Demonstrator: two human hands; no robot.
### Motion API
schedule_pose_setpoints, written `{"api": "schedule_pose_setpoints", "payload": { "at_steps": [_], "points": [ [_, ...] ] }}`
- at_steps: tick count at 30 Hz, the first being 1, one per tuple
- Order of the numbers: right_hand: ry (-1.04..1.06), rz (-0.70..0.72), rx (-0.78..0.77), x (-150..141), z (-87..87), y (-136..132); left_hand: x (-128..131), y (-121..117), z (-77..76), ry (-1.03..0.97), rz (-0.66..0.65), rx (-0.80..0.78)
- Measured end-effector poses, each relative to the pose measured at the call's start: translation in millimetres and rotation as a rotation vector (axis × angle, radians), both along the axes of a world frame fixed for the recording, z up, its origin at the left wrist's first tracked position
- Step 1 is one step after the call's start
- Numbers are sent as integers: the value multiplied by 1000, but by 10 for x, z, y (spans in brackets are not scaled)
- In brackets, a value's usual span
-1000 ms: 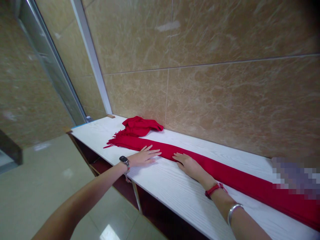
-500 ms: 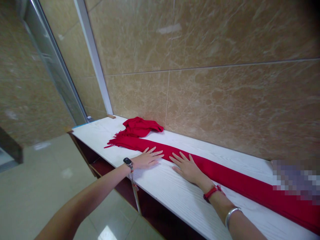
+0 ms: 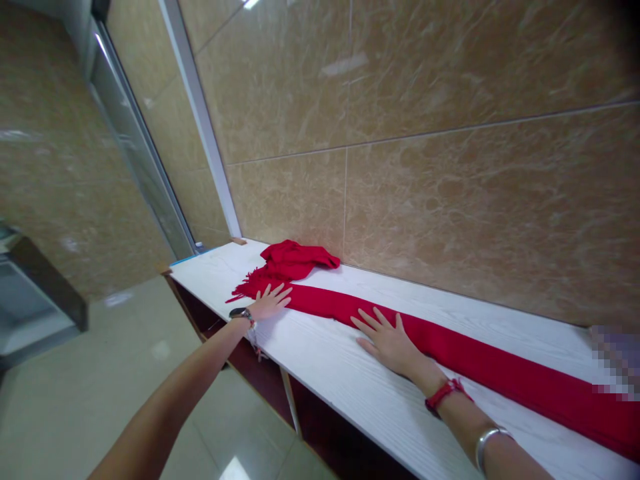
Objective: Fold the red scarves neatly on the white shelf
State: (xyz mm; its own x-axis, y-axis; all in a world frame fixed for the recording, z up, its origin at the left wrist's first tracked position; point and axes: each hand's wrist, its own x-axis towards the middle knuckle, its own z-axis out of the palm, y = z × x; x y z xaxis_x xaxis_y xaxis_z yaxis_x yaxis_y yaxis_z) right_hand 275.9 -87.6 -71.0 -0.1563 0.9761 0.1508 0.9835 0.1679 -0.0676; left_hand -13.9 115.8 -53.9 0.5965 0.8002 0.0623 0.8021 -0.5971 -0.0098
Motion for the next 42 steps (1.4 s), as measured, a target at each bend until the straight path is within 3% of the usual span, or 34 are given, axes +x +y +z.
{"api": "schedule_pose_setpoints", "payload": {
  "at_steps": [6, 10, 13, 15, 17, 21, 27, 29, 32, 38, 42],
  "points": [
    [20, -1, -77, 20, 16, -11, -242, 235, 40, 127, 159, -35],
    [25, 0, -49, 9, 16, -4, -3, 28, 75, 96, 215, 97],
    [15, 11, -11, 12, -10, -2, 387, -295, 23, -20, 44, 263],
    [8, 20, -8, 22, -29, -4, 615, -482, -35, -56, -208, 222],
    [9, 24, -22, 36, -41, -6, 739, -578, -88, -27, -349, 104],
    [10, 32, -53, 34, -22, -1, 691, -505, -123, 44, -306, -42],
    [56, 44, -17, 52, 125, -130, 618, -436, -67, 51, -233, -99],
    [65, 47, 29, 223, 187, -295, 695, -518, -66, 26, -203, -81],
    [33, -28, 86, 728, 250, -739, 915, -730, -68, -29, -236, -43],
    [-107, -337, 15, 2014, 157, -2151, 1725, -1371, 4, -75, -609, 12],
    [-195, -468, -111, 2453, 31, -2912, 2311, -1781, 20, -81, -753, -62]
  ]
}}
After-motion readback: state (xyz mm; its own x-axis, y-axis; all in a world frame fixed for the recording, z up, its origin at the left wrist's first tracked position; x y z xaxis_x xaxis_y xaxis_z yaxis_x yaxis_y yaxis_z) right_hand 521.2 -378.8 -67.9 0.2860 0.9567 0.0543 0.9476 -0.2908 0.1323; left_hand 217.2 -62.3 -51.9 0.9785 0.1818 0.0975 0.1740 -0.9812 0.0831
